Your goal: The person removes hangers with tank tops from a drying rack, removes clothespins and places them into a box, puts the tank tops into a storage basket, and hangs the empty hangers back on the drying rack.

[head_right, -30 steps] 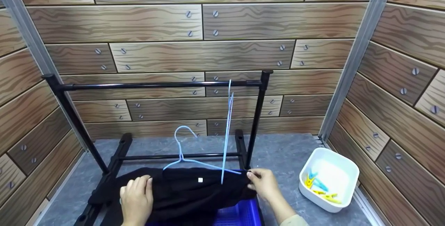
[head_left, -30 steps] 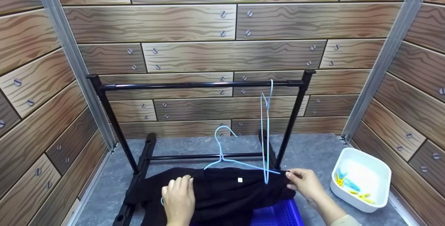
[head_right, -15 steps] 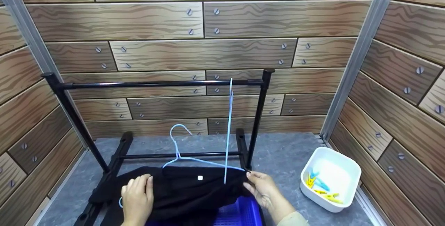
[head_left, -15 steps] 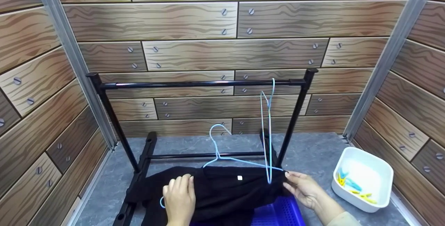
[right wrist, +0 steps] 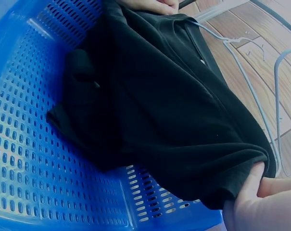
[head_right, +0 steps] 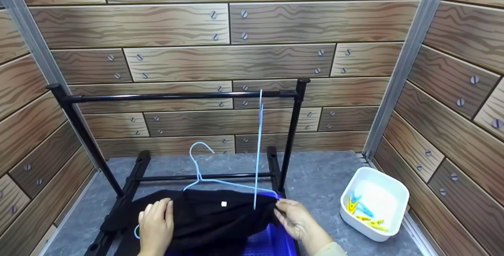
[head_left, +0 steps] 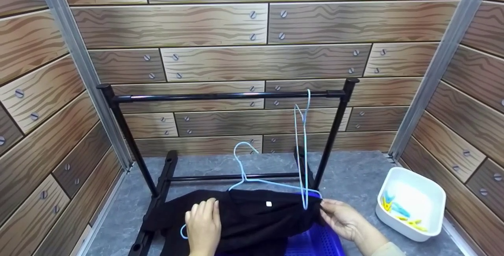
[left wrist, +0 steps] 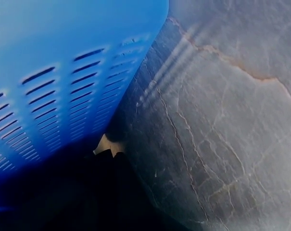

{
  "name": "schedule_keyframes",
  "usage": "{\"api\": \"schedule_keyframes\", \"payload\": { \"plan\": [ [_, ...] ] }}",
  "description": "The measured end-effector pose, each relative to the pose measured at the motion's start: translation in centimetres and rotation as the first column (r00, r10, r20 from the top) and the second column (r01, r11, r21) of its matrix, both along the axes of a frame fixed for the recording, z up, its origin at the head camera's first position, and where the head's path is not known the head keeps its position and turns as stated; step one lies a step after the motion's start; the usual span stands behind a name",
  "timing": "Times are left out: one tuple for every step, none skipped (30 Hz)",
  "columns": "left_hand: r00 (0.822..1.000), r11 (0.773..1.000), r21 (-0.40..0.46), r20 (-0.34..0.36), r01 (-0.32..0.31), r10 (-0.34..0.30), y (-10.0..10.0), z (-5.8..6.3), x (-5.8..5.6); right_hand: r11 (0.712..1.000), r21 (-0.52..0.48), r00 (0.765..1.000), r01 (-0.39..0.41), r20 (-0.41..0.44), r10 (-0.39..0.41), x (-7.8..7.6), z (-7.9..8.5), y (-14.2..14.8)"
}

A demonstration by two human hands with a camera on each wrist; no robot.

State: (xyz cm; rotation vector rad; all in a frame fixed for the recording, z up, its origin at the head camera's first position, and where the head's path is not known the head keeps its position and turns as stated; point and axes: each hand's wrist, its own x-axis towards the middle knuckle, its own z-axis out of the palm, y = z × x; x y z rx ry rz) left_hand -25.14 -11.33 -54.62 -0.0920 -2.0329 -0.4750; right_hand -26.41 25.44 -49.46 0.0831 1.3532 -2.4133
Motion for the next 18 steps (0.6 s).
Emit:
{"api": "schedule_keyframes", "payload": {
  "plan": [
    [1.0,1.0,-0.005,-0.003,0.002,-0.002,0.0,0.0,0.0,1.0,0.016,1.0,-0.01,-0.01,0.01,0.1,-0.1,-0.2],
    [1.0,1.0,-0.008,-0.003,0.003,-0.003,0.0,0.0,0.0,0.999,0.038,1.0,-0.021,-0.022,0.021,0.1,-0.3,-0.4],
    [1.0,1.0,-0.011,-0.003,0.004,-0.004,0.0,0.0,0.0,0.998,0.062,0.999,-0.03,-0.032,0.032,0.2,-0.4,-0.6],
    [1.0,1.0,-0.013,-0.003,0.008,-0.008,0.0,0.0,0.0,0.995,0.088,0.998,-0.039,-0.045,0.043,0.2,-0.6,-0.8],
    [1.0,1.0,-0.015,-0.003,0.011,-0.011,0.1,0.0,0.0,0.992,0.115,0.997,-0.047,-0.056,0.053,0.3,-0.7,-1.0],
    [1.0,1.0,-0.017,-0.006,0.013,-0.013,0.1,0.0,0.1,0.989,0.14,0.996,-0.051,-0.064,0.06,0.3,-0.9,-1.2],
    [1.0,1.0,-0.019,-0.009,0.015,-0.015,0.2,-0.1,0.1,0.985,0.161,0.995,-0.054,-0.07,0.066,0.4,-1.0,-1.4],
    [1.0,1.0,-0.019,-0.009,0.016,-0.016,0.2,-0.1,0.0,0.983,0.175,0.995,-0.055,-0.077,0.07,0.4,-1.1,-1.5],
    [1.0,1.0,-0.022,-0.011,0.018,-0.018,0.3,-0.1,0.0,0.981,0.185,0.994,-0.055,-0.084,0.072,0.5,-1.1,-1.6],
    [1.0,0.999,-0.026,-0.014,0.022,-0.022,0.3,-0.1,0.0,0.98,0.193,0.993,-0.054,-0.089,0.072,0.6,-1.2,-1.7],
    [0.999,0.999,-0.029,-0.02,0.026,-0.027,0.3,-0.1,0.0,0.979,0.196,0.993,-0.055,-0.093,0.075,0.6,-1.2,-1.7],
    [0.999,0.999,-0.034,-0.027,0.03,-0.031,0.4,-0.1,0.0,0.978,0.203,0.992,-0.056,-0.099,0.077,0.7,-1.2,-1.6],
    [0.999,0.999,-0.038,-0.034,0.035,-0.036,0.4,-0.1,0.0,0.975,0.214,0.991,-0.059,-0.107,0.083,0.7,-1.1,-1.6],
    [0.998,0.998,-0.041,-0.04,0.039,-0.041,0.4,0.0,0.0,0.972,0.226,0.99,-0.061,-0.114,0.089,0.7,-1.1,-1.5],
    [0.998,0.998,-0.043,-0.043,0.044,-0.046,0.4,0.0,0.0,0.969,0.24,0.989,-0.063,-0.119,0.093,0.7,-1.0,-1.5],
    [0.998,0.998,-0.046,-0.044,0.048,-0.051,0.4,0.0,0.0,0.965,0.253,0.988,-0.063,-0.123,0.096,0.7,-1.0,-1.4],
    [0.998,0.997,-0.048,-0.044,0.053,-0.055,0.3,0.1,0.1,0.962,0.266,0.987,-0.061,-0.129,0.099,0.7,-0.9,-1.3],
    [0.998,0.997,-0.051,-0.039,0.055,-0.057,0.3,0.2,0.1,0.958,0.281,0.986,-0.059,-0.133,0.099,0.8,-0.8,-1.3]
  ]
}}
